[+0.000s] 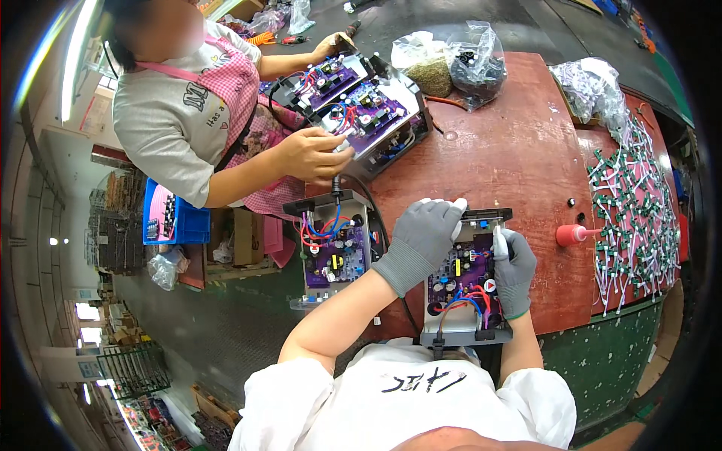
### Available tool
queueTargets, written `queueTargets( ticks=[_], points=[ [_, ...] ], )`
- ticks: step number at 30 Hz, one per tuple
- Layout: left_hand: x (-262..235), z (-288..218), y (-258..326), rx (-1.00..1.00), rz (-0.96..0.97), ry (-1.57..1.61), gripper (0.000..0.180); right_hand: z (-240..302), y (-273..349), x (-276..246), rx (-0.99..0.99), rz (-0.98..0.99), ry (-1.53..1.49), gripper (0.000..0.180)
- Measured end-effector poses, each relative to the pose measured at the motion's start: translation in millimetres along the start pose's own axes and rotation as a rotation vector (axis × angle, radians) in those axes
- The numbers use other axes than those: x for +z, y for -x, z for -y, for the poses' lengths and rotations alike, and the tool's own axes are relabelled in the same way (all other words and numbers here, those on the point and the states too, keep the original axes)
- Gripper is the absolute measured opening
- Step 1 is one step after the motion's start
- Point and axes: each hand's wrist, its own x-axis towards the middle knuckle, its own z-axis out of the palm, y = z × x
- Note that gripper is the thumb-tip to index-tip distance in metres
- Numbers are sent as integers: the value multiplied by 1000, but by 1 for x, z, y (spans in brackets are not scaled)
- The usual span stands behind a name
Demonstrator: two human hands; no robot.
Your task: The person assembles electronic devices on a workbench. They open the casing of two black units, connect internal wires, and use a screwdriver to secure components. A coworker performs similar assembly tasks nearby.
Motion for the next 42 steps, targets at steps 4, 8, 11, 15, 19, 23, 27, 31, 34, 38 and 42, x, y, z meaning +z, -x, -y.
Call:
queueTargets(
  ticks=[4, 8, 11, 15, 19, 23, 27, 31, 34, 38, 42],
  points=[
    [2, 2, 0, 0, 8, 16, 35, 1, 0, 1, -9, -12, -2, 17],
    [3, 2, 1, 14, -16, 17, 35, 3, 0, 0, -3, -10, -8, 17],
    [4, 2, 2, 16, -26, 21, 35, 4, 1, 0, -1, -6, -6, 16],
    [4, 2, 2, 11, -3, 10, 37, -4, 0, 2, -75, -47, 20, 17],
    [4, 2, 3, 10, 12, 8, 38, 2, 1, 1, -53, -41, 6, 18],
    [2, 0, 3, 11, -4, 13, 38, -3, 2, 0, -42, -20, 11, 18],
    [2, 0, 3, 0, 2, 24, 37, -1, 2, 0, -60, -30, 35, 18],
    [4, 0, 3, -12, 17, 25, 36, -3, 1, 1, -126, -53, 69, 18],
    [5, 0, 3, -10, 10, 20, 36, -2, 2, 0, -43, -28, 36, 18],
    [4, 0, 4, -10, 11, 14, 36, 1, 1, 1, -52, -52, 26, 18],
    [5, 1, 5, -18, 17, -4, 37, 4, 1, 2, -68, -44, 10, 18]
  ],
)
